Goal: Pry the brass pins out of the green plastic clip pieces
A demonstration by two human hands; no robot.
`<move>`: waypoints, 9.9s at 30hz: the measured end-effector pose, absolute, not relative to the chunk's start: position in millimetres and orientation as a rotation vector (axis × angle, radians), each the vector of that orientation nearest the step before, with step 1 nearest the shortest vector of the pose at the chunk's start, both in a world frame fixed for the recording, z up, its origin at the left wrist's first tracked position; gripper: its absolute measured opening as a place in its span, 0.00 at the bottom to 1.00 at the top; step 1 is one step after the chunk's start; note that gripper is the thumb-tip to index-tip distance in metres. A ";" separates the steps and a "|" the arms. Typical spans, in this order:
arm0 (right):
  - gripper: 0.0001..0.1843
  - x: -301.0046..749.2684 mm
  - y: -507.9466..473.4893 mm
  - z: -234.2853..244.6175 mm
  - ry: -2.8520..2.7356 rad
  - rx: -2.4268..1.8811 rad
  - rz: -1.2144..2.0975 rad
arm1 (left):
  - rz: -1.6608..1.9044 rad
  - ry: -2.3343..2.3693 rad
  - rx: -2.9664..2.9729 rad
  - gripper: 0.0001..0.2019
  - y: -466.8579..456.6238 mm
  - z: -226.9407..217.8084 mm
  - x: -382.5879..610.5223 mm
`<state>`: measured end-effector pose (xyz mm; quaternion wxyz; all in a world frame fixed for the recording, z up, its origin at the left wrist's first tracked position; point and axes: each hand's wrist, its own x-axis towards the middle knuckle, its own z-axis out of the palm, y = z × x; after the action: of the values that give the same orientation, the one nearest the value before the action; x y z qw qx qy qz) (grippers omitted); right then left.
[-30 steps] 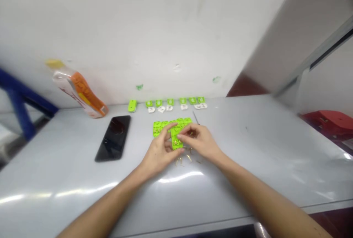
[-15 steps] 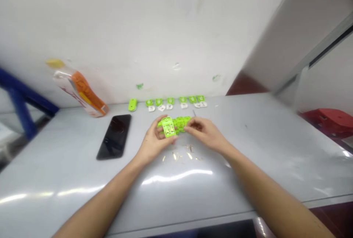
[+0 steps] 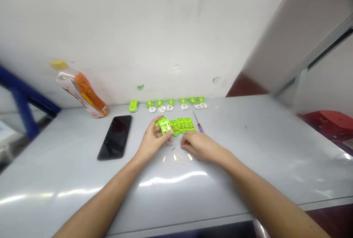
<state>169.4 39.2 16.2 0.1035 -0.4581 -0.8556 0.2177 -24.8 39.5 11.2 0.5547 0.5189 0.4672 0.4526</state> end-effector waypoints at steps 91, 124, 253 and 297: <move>0.15 207.3 56.6 35.0 -2.320 -2.037 0.370 | 0.838 0.993 1.121 0.26 32.8 10.5 -18.8; 0.04 179.8 22.7 49.2 -1.696 -0.906 0.504 | 0.780 0.972 1.166 0.22 29.8 9.1 -18.3; 0.12 185.4 43.0 30.3 -2.121 -1.334 0.054 | 1.305 1.226 1.355 0.23 35.0 3.6 -24.7; 0.13 189.0 41.5 34.2 -2.062 -1.308 0.549 | 1.313 1.465 1.862 0.19 30.9 0.9 -28.2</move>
<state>189.0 41.5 34.2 0.3139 -0.4960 -0.7823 0.2084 -28.2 30.9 0.9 0.2148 0.6713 0.5282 0.4735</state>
